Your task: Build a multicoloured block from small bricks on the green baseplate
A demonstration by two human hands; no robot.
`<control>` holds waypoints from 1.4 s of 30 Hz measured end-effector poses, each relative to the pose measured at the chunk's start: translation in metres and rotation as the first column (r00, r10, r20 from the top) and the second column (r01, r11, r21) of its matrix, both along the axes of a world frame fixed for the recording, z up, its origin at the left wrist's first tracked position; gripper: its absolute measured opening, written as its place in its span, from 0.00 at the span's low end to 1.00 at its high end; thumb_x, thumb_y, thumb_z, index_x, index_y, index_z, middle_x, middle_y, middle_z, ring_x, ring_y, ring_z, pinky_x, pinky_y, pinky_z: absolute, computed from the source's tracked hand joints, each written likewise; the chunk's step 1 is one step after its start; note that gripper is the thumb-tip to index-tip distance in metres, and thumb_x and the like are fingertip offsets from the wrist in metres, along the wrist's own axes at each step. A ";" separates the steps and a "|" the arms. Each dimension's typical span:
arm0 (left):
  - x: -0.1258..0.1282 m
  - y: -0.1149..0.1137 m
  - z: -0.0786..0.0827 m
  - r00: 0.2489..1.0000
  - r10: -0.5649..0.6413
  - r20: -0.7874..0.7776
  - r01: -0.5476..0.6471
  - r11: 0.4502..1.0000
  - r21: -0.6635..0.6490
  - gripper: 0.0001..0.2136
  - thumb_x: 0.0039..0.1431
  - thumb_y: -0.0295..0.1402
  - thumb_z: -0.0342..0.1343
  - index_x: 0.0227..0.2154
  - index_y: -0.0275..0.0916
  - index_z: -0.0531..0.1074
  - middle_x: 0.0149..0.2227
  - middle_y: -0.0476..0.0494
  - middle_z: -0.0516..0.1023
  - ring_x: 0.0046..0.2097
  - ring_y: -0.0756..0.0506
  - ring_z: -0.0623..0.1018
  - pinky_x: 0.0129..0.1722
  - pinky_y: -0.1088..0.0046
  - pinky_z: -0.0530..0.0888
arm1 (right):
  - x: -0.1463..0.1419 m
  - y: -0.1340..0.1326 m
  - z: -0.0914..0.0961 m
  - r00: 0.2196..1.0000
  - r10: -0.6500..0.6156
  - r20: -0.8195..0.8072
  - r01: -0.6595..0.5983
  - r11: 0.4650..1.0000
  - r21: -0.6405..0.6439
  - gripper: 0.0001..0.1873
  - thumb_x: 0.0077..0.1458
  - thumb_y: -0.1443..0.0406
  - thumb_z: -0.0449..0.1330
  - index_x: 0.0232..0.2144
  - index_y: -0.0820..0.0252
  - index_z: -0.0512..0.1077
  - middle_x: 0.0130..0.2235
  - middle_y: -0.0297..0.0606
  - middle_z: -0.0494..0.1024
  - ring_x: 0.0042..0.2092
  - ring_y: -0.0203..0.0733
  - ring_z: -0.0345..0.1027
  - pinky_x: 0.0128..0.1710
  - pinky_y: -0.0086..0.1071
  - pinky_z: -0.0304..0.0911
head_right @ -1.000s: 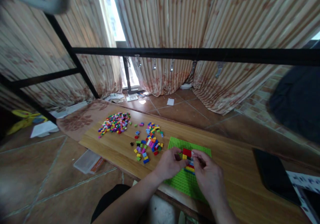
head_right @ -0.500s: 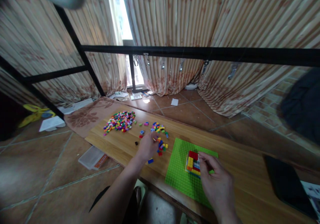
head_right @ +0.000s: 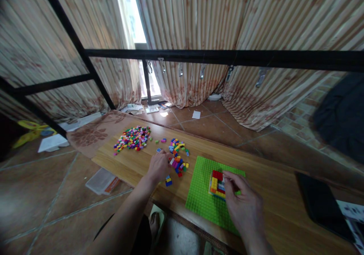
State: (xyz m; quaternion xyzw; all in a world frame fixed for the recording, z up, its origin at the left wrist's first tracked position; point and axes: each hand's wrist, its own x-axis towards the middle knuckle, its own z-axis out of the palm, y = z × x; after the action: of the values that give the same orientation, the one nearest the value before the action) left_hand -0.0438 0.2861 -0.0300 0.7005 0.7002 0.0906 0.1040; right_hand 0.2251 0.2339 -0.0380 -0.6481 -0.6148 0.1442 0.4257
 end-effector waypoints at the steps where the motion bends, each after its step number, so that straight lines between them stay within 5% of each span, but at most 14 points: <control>1: 0.000 0.000 0.000 1.000 0.004 -0.008 -0.004 1.000 0.000 0.13 0.54 0.32 0.51 0.41 0.44 0.74 0.42 0.41 0.74 0.45 0.42 0.74 0.45 0.66 0.69 | 0.000 0.000 0.001 1.000 0.000 0.000 0.000 1.000 0.001 0.17 0.56 0.52 0.55 0.39 0.55 0.76 0.39 0.37 0.81 0.38 0.43 0.75 0.41 0.33 0.68; 18: 0.007 0.004 0.001 0.998 0.039 -0.055 -0.037 0.999 0.030 0.12 0.58 0.31 0.48 0.43 0.39 0.71 0.42 0.38 0.75 0.45 0.41 0.75 0.43 0.68 0.68 | -0.003 -0.001 0.015 0.999 -0.002 -0.036 0.005 0.997 0.081 0.16 0.57 0.57 0.53 0.38 0.58 0.76 0.37 0.40 0.80 0.35 0.42 0.73 0.37 0.34 0.68; 28: -0.025 0.008 0.013 0.973 0.158 0.166 -0.155 0.987 -0.031 0.18 0.53 0.22 0.49 0.45 0.37 0.75 0.45 0.40 0.77 0.44 0.46 0.76 0.44 0.73 0.70 | 0.004 -0.001 0.014 1.000 -0.008 -0.025 0.011 0.995 0.104 0.15 0.56 0.57 0.55 0.37 0.57 0.77 0.34 0.38 0.80 0.32 0.41 0.73 0.35 0.33 0.68; 42: 0.000 -0.005 0.006 0.997 0.038 -0.062 -0.039 0.999 -0.020 0.13 0.50 0.37 0.58 0.39 0.41 0.75 0.46 0.38 0.73 0.51 0.37 0.69 0.46 0.61 0.67 | -0.003 0.002 0.005 1.000 0.022 -0.005 -0.021 0.997 0.068 0.16 0.57 0.55 0.54 0.38 0.56 0.76 0.36 0.38 0.81 0.34 0.42 0.74 0.36 0.34 0.69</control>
State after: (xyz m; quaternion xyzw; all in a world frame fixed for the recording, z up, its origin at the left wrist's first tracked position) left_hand -0.0435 0.2807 -0.0242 0.6882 0.7174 0.0636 0.0878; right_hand 0.2216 0.2359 -0.0333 -0.6263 -0.6249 0.1299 0.4476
